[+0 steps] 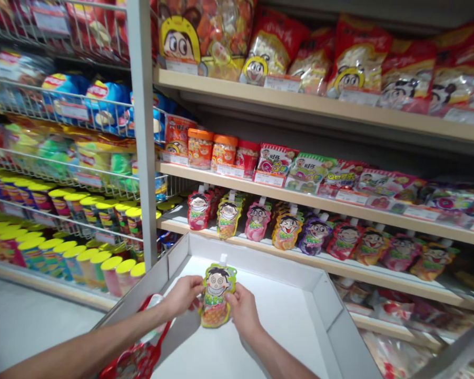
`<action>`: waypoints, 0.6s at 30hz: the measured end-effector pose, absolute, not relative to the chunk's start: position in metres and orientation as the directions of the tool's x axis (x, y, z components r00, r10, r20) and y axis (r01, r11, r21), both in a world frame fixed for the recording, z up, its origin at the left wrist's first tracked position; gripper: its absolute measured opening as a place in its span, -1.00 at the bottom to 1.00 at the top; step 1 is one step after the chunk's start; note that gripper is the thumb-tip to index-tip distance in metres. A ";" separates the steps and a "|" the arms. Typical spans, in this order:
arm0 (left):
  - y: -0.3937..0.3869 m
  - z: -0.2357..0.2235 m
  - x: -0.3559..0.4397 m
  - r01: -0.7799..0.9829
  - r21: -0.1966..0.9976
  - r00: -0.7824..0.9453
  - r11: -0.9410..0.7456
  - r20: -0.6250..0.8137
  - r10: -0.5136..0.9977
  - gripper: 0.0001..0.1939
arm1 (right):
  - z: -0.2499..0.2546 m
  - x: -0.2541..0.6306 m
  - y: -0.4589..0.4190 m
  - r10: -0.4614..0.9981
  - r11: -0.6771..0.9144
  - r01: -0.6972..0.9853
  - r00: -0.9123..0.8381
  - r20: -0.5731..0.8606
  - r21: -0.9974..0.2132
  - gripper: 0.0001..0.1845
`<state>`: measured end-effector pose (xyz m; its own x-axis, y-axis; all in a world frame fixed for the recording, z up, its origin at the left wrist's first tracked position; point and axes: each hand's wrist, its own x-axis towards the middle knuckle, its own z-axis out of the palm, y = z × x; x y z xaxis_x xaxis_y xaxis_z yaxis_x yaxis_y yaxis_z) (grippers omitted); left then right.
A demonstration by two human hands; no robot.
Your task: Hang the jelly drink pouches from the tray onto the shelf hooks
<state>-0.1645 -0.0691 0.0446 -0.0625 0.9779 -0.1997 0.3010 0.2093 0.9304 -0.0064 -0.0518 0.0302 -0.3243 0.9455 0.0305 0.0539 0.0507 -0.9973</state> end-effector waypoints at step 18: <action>0.049 0.112 -0.178 0.580 0.815 -0.412 -0.007 0.300 0.860 -0.83 | 0.112 -0.066 0.063 0.968 0.249 0.155 -0.019 0.249 -0.956 -0.88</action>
